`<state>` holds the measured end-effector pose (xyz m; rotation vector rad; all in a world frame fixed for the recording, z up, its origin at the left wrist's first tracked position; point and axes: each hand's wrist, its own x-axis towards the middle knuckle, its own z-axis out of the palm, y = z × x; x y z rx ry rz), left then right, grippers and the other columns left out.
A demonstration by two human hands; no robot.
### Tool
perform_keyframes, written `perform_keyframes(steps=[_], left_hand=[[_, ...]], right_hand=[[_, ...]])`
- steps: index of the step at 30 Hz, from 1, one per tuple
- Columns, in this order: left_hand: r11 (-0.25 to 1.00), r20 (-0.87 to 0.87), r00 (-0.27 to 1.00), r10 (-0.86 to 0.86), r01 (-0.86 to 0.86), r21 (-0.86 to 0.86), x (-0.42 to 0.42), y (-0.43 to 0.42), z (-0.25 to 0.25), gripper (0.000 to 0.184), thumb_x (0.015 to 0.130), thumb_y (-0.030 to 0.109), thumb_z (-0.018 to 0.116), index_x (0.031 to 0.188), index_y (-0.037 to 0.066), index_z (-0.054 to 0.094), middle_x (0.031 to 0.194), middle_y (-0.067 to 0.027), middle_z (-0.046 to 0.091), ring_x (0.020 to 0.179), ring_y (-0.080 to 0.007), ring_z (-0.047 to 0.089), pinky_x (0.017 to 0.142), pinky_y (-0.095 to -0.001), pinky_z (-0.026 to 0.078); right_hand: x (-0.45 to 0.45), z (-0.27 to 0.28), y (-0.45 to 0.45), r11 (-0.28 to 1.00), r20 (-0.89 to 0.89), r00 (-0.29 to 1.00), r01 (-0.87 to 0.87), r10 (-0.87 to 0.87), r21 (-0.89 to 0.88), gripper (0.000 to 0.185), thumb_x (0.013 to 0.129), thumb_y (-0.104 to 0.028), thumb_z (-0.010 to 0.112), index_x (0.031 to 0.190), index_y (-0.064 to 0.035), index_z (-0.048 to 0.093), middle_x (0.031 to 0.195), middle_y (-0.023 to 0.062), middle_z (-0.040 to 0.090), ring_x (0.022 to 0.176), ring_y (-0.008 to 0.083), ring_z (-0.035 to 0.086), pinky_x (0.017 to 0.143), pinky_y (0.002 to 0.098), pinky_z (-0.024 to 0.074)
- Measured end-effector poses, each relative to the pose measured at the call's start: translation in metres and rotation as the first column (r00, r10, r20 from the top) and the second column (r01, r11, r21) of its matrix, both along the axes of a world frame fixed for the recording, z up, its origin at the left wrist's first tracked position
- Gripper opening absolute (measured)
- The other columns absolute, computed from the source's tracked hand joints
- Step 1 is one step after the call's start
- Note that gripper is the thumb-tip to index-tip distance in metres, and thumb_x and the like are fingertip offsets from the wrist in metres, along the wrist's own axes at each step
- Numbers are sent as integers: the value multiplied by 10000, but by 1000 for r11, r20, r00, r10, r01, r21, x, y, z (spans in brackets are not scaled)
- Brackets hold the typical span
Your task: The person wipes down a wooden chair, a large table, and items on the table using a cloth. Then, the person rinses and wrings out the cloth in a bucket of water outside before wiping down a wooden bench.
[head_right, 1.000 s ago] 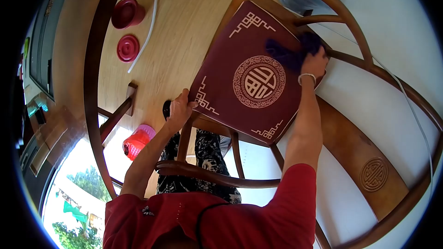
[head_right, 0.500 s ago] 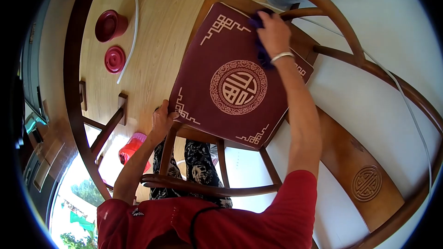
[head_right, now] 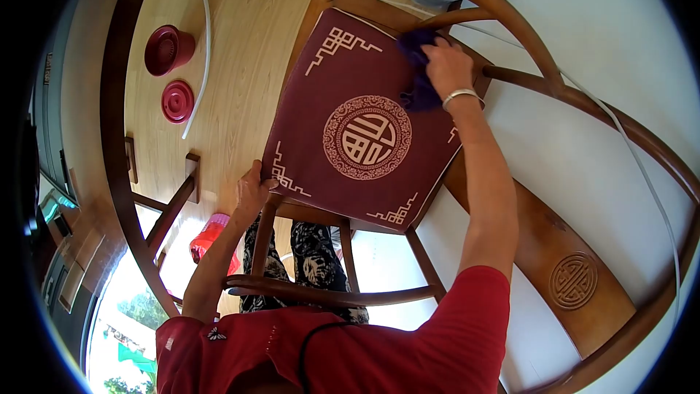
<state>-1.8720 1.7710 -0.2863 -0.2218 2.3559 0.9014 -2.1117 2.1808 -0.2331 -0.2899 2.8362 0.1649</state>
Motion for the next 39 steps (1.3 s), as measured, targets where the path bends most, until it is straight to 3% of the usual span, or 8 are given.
perform_keyframes(steps=[5, 14, 22, 25, 28, 29, 31, 39], left_hand=[[999, 27, 999, -21, 22, -24, -3, 0, -1, 358, 760, 181, 737, 940, 47, 459, 881, -207, 649, 815, -436, 620, 659, -489, 474], [999, -5, 999, 38, -38, 38, 3, -2, -5, 365, 767, 225, 695, 1033, 53, 513, 857, -195, 641, 830, -409, 622, 683, -482, 476], [998, 110, 994, 22, -28, 50, -5, -5, -14, 565, 698, 221, 750, 1205, 75, 547, 896, -183, 685, 881, -316, 678, 734, -410, 539], [808, 330, 935, 133, -295, 510, 9, -5, -68, 412, 525, 311, 832, 797, 40, 684, 716, -127, 678, 729, -275, 686, 610, -457, 540], [996, -547, 837, -10, 56, 68, 60, 58, -236, 306, 763, 231, 618, 984, 23, 658, 1066, -211, 625, 925, -350, 661, 764, -507, 533], [996, -120, 989, 83, -78, 42, 1, 43, -168, 227, 586, 200, 701, 777, 77, 718, 661, -151, 671, 647, -263, 689, 577, -407, 569], [911, 486, 854, 187, -335, 239, -22, -11, -23, 197, 747, 149, 642, 886, 43, 731, 843, -134, 709, 818, -277, 698, 701, -403, 572], [995, 138, 990, -17, 4, 95, -24, 19, -21, 199, 790, 125, 637, 947, 33, 717, 942, -136, 698, 913, -272, 679, 751, -382, 564]], right_hand=[[-12, -12, 43, 852, -198, 829, 516, -523, -89, 429, 784, -183, 570, 1207, -176, 634, 1067, 166, 645, 990, 380, 610, 842, 460, 503], [1, -42, 58, 937, 160, 987, -61, 6, 343, 561, 800, -98, 538, 1341, -245, 529, 1362, 220, 492, 1056, 389, 616, 849, 478, 528], [109, 26, -127, 942, -15, 993, -115, 117, -316, 573, 799, -80, 657, 1343, -196, 521, 1395, 231, 433, 1237, 396, 480, 1021, 451, 407], [176, -11, -200, 880, 67, 968, -188, 240, -436, 604, 803, -97, 689, 1364, -199, 489, 1420, 248, 376, 1288, 401, 418, 1041, 437, 387], [241, -38, -206, 727, 18, 897, -347, 442, -592, 650, 755, -24, 684, 1362, -167, 499, 1429, 273, 358, 1294, 429, 403, 1060, 439, 361], [249, -11, -214, 802, 300, 806, -322, 511, -502, 635, 755, -27, 677, 1352, -154, 504, 1417, 288, 366, 1279, 444, 412, 1047, 455, 371], [268, -14, -219, 744, 246, 786, -361, 567, -562, 679, 726, -23, 701, 1356, -161, 490, 1376, 316, 375, 1243, 476, 427, 1005, 457, 412], [288, -43, -257, 847, 297, 865, -233, 405, -477, 543, 757, -43, 697, 1276, -96, 546, 1291, 268, 475, 1121, 415, 548, 902, 423, 478]])
